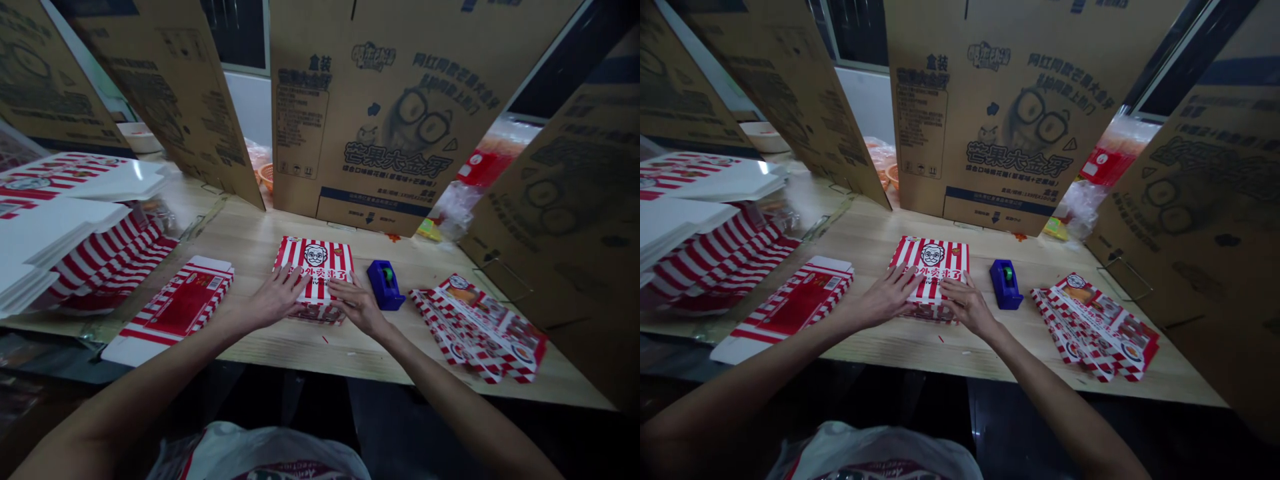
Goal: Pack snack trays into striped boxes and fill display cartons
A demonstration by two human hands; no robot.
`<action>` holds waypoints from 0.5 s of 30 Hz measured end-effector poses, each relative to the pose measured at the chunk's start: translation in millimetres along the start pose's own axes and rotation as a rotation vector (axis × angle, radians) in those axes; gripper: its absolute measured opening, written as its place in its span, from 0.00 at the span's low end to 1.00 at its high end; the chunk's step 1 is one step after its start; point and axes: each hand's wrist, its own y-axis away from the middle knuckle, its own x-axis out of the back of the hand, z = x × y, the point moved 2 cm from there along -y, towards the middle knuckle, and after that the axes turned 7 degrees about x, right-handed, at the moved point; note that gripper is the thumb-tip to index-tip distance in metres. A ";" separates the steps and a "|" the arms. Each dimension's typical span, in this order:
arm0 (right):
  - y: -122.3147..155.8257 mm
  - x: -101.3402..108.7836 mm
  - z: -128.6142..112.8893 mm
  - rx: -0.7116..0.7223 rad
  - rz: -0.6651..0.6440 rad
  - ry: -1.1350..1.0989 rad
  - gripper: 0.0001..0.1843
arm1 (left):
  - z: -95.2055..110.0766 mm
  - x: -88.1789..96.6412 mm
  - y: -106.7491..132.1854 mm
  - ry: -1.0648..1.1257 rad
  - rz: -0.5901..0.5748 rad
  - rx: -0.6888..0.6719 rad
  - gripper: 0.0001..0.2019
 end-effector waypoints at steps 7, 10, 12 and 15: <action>31.3 -1.6 2.3 -0.058 0.184 0.115 0.38 | 3.1 9.6 -6.2 0.076 0.009 -0.078 0.28; 39.2 -12.2 1.9 -0.124 0.227 0.110 0.41 | 17.4 16.9 -28.3 0.127 -0.011 -0.173 0.24; 40.3 -19.0 0.8 -0.182 0.260 0.099 0.45 | 31.7 21.6 -48.9 0.148 -0.050 -0.176 0.23; 40.0 -26.3 -0.6 -0.217 0.297 0.093 0.50 | 51.1 24.9 -76.6 0.155 -0.075 -0.139 0.23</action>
